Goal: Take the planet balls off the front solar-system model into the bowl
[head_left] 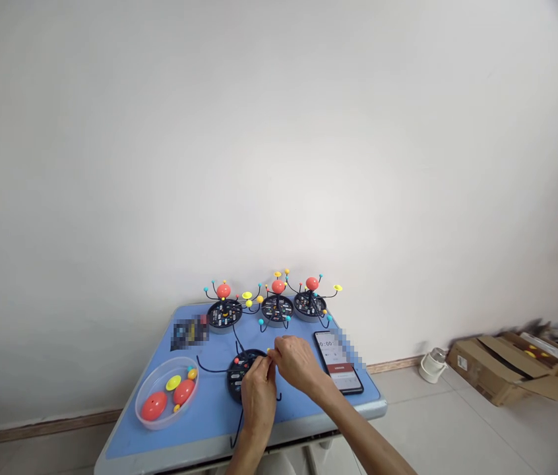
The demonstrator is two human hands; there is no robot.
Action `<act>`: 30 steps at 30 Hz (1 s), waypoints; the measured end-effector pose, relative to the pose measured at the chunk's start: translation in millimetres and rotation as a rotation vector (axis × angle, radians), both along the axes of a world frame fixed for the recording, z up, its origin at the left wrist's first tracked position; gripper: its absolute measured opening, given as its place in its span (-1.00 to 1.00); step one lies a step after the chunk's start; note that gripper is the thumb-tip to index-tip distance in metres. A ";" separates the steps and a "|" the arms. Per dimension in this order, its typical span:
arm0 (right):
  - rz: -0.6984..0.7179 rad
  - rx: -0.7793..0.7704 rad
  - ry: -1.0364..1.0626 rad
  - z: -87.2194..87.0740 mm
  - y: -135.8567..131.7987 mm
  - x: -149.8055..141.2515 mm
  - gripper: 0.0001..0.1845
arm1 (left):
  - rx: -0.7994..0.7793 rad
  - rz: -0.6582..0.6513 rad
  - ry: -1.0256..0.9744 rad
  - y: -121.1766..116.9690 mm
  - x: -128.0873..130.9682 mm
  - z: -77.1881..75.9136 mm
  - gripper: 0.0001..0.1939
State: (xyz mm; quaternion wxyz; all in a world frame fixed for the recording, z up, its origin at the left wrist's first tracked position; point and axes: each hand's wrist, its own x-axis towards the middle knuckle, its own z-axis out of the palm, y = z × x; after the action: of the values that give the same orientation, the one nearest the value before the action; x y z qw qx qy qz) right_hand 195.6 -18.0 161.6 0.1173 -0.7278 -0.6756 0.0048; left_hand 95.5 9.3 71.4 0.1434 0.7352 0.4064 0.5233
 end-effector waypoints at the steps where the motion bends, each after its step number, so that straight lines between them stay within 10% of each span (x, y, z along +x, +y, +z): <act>1: 0.026 -0.008 -0.023 0.3 0.1 -0.4 -0.73 | -0.009 -0.015 -0.009 -0.7 -0.2 0.0 -0.66; 30: 0.017 -0.040 -0.110 2.3 -3.8 -1.2 -0.66 | -0.047 -0.070 -0.017 -0.5 -5.8 -1.0 -0.66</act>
State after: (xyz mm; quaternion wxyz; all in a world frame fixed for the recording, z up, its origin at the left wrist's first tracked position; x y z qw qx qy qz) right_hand 194.4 -21.9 163.9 0.0654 -0.7234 -0.6870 -0.0209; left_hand 89.7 8.7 70.4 0.1823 0.7409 0.3912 0.5145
